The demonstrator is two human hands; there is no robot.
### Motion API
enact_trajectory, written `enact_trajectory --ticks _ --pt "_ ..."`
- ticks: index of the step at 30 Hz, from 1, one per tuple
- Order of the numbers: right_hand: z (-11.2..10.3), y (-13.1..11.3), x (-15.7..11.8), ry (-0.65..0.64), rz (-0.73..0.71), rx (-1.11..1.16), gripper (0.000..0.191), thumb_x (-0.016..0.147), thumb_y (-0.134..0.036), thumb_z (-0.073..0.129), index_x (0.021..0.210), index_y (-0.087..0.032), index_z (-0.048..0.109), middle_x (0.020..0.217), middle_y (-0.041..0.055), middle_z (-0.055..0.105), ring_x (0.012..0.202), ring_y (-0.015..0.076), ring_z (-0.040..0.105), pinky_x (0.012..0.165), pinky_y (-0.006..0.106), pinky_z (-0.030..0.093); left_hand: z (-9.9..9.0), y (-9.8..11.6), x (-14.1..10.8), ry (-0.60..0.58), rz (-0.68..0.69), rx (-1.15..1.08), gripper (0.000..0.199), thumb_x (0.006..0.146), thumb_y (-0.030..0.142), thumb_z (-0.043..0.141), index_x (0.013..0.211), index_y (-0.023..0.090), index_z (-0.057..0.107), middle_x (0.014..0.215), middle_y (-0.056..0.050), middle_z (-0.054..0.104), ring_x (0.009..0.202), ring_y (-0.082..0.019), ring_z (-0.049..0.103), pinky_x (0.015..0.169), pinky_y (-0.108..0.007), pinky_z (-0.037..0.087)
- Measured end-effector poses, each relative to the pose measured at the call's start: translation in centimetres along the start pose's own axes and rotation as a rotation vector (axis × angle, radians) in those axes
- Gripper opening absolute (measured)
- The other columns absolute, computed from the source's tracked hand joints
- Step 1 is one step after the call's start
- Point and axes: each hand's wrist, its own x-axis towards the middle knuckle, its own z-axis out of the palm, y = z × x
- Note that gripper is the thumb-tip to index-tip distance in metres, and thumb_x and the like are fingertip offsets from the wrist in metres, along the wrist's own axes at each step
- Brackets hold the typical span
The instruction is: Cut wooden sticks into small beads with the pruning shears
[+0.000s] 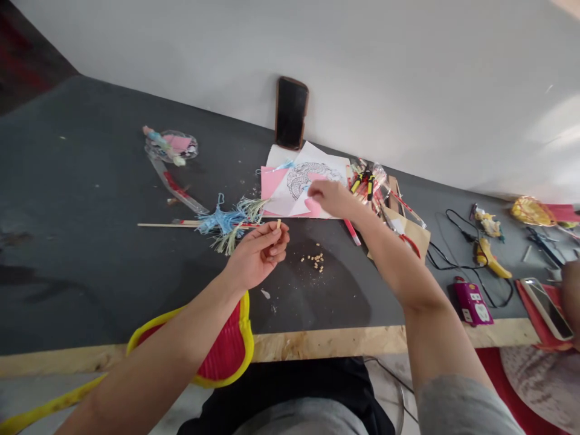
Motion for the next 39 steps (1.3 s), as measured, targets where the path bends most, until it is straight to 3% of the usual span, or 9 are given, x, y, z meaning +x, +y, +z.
enact_trajectory --ticks 3,8,12,17,24,28,35,39 --pt "1.2 -1.5 -5.1 -0.266 -0.084 0.095 0.023 0.091 -0.007 0.052 0.101 -0.017 0.070 0.099 0.0044 0.073 0.094 0.0168 0.065 0.087 0.031 0.048 0.0 -0.1 0.1 0.006 0.004 0.031 0.020 0.069 0.020 0.084 0.081 0.012 0.070 0.068 -0.001 0.064 0.047 -0.003 0.041 0.042 -0.014 0.029" --pt "3.5 -3.2 -9.2 -0.205 0.002 0.068 0.023 0.096 -0.008 0.049 0.107 -0.013 0.069 0.107 0.0108 0.069 0.101 0.0185 0.064 0.092 0.030 0.046 0.1 -0.2 0.1 -0.015 0.009 0.101 0.021 0.067 0.019 0.085 0.080 0.012 0.070 0.067 -0.001 0.064 0.045 -0.002 0.041 0.042 -0.014 0.030" --pt "4.1 -4.3 -9.8 -0.178 0.028 0.088 0.017 0.100 -0.023 0.056 0.105 -0.013 0.069 0.103 0.0118 0.068 0.100 0.0209 0.064 0.092 0.032 0.045 0.4 -0.4 -0.1 -0.014 -0.002 0.162 0.020 0.067 0.019 0.086 0.079 0.012 0.071 0.066 -0.001 0.063 0.045 -0.003 0.042 0.041 -0.014 0.031" --pt "4.7 -5.8 -10.2 -0.164 -0.040 0.059 0.031 0.096 -0.040 0.065 0.113 -0.013 0.066 0.107 0.0129 0.067 0.102 0.0240 0.064 0.098 0.037 0.044 0.3 -0.4 -0.1 -0.021 -0.005 0.225 0.019 0.069 0.018 0.085 0.078 0.013 0.070 0.068 -0.001 0.064 0.045 -0.002 0.042 0.041 -0.013 0.032" --pt "6.7 -6.1 -10.1 -0.137 -0.125 -0.080 0.026 0.104 -0.024 0.044 0.120 -0.015 0.062 0.110 0.0134 0.065 0.102 0.0245 0.063 0.090 0.036 0.050 0.5 -0.2 0.0 0.024 0.014 0.251 0.023 0.062 0.019 0.090 0.077 0.013 0.073 0.068 -0.002 0.066 0.046 -0.003 0.045 0.040 -0.012 0.036" --pt "7.1 -5.4 -10.7 -0.114 -0.132 -0.093 0.023 0.103 -0.019 0.044 0.118 -0.014 0.061 0.109 0.0132 0.064 0.102 0.0240 0.062 0.091 0.036 0.051 0.9 -0.2 -0.2 0.043 0.003 0.261 0.026 0.058 0.020 0.092 0.075 0.013 0.073 0.066 -0.001 0.065 0.045 -0.003 0.045 0.040 -0.013 0.036" --pt "6.5 -4.8 -10.9 -0.045 -0.038 0.014 0.028 0.100 -0.036 0.059 0.118 -0.015 0.061 0.118 0.0139 0.061 0.106 0.0249 0.059 0.096 0.039 0.049 1.1 -0.2 -0.3 0.054 -0.025 0.277 0.031 0.054 0.021 0.095 0.072 0.014 0.071 0.067 -0.001 0.066 0.046 -0.004 0.045 0.040 -0.013 0.037" --pt "6.6 -5.0 -10.5 -0.091 -0.039 -0.041 0.025 0.102 -0.032 0.052 0.115 -0.014 0.063 0.111 0.0147 0.064 0.103 0.0260 0.059 0.093 0.040 0.050 1.1 -0.1 -0.3 0.062 -0.023 0.289 0.035 0.050 0.024 0.097 0.072 0.014 0.072 0.065 0.000 0.065 0.046 -0.003 0.043 0.039 -0.013 0.036"
